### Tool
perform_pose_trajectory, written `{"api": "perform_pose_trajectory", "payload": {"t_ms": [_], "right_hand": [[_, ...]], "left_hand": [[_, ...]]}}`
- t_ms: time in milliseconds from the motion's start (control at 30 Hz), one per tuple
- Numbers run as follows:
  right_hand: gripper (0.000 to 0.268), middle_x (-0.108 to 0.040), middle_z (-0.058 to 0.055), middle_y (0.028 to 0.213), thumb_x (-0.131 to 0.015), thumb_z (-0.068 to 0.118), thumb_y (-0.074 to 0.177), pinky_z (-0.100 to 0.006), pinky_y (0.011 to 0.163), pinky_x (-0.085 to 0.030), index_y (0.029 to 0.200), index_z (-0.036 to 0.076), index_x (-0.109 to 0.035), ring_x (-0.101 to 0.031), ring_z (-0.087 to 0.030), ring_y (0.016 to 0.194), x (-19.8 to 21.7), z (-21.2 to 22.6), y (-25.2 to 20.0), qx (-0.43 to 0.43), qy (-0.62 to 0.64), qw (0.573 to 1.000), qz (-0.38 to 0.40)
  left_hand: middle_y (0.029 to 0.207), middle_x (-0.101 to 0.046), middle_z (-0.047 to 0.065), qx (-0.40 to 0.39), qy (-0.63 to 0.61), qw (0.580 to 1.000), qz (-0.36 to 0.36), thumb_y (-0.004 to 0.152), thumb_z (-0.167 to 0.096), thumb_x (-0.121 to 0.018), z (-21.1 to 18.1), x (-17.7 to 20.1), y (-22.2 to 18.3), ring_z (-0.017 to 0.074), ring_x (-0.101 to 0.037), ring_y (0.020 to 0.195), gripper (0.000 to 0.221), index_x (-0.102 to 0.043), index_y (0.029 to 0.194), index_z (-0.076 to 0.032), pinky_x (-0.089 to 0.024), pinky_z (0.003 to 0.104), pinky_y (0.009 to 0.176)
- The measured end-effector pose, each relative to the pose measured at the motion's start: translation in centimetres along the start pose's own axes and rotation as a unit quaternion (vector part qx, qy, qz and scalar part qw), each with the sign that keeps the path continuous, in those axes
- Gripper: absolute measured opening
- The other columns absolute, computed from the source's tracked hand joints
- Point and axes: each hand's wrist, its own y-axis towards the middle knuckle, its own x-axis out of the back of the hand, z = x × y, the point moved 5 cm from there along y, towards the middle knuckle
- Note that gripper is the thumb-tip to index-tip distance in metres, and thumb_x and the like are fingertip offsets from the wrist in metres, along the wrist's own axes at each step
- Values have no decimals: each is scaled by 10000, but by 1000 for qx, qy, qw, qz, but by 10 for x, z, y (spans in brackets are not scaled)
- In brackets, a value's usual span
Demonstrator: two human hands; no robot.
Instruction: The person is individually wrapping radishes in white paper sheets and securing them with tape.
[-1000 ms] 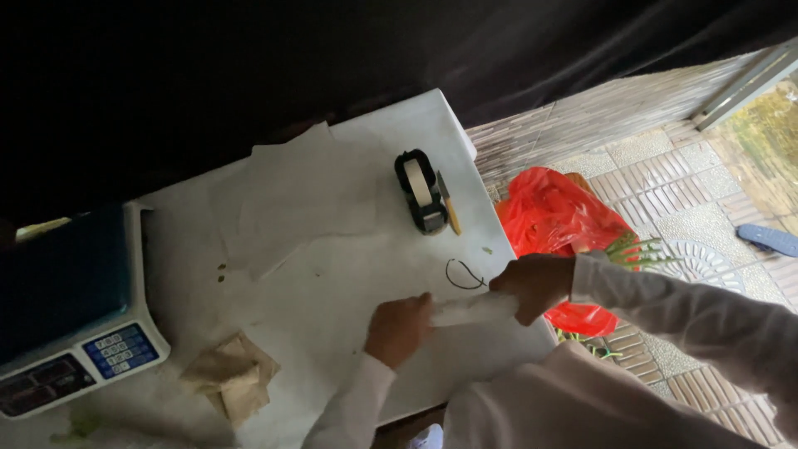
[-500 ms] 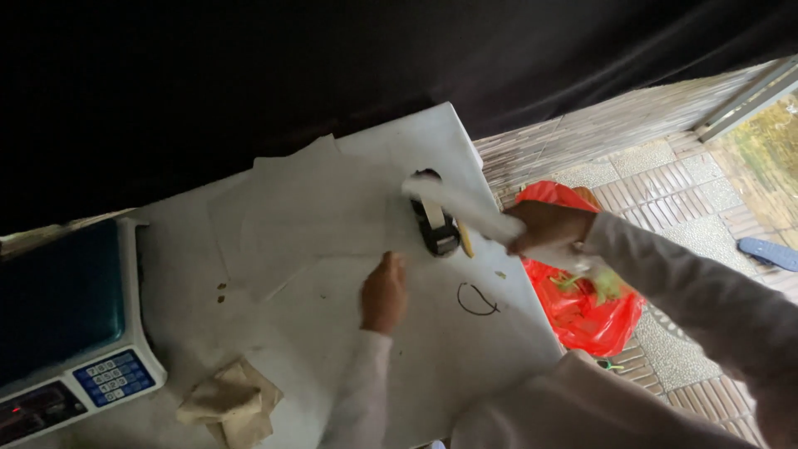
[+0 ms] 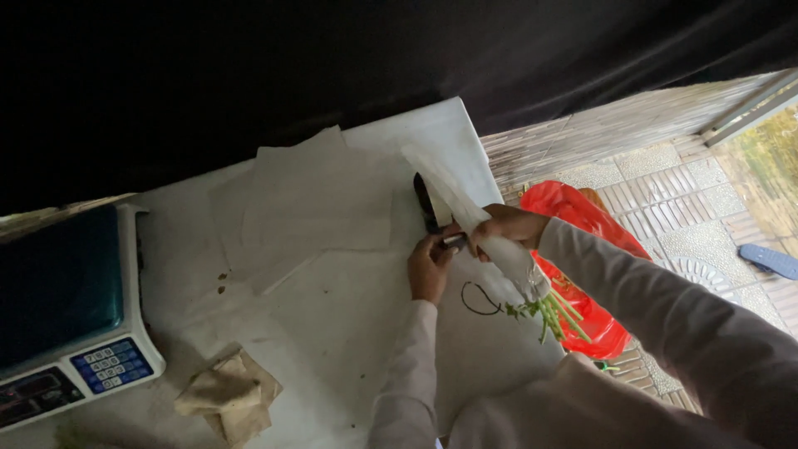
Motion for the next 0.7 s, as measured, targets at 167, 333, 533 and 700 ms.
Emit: {"api": "perform_pose_trajectory", "payload": {"t_ms": [167, 333, 533, 700], "right_hand": [[401, -677, -277, 618, -731, 122, 756, -512, 584, -626, 1049, -126, -614, -730, -363, 566, -3, 2, -11, 0, -10, 1000, 22], [432, -674, -287, 592, -774, 160, 717, -529, 544, -616, 1022, -115, -641, -725, -369, 543, -21, 18, -49, 3, -7, 999, 50], [398, -685, -288, 587, -773, 63, 687, -513, 558, -620, 995, -155, -647, -735, -367, 542, -57, 26, -107, -47, -44, 995, 73], [402, -694, -250, 601, -714, 92, 731, -475, 554, -620, 1037, -146, -608, -737, -326, 558, -50, 18, -118, -73, -118, 988, 71]], "left_hand": [[1114, -740, 129, 19, 26, 999, 10, 852, -354, -809, 9, -2, 1, 358, -692, 1116, 380, -697, 1171, -180, -541, 486, 991], [1088, -748, 74, 30, 26, 999, 22, 872, -328, -779, 12, 0, 1, 306, -710, 1072, 302, -713, 1142, -208, -569, 442, 956], [1058, -753, 50, 48, 55, 997, 23, 856, -433, -776, 37, -10, 10, 271, -719, 1013, 334, -706, 1099, -215, -577, 421, 920], [1140, -754, 40, 33, 83, 996, -5, 863, -472, -745, 33, -16, 0, 263, -725, 1067, 405, -707, 1187, -232, -587, 449, 923]]}}
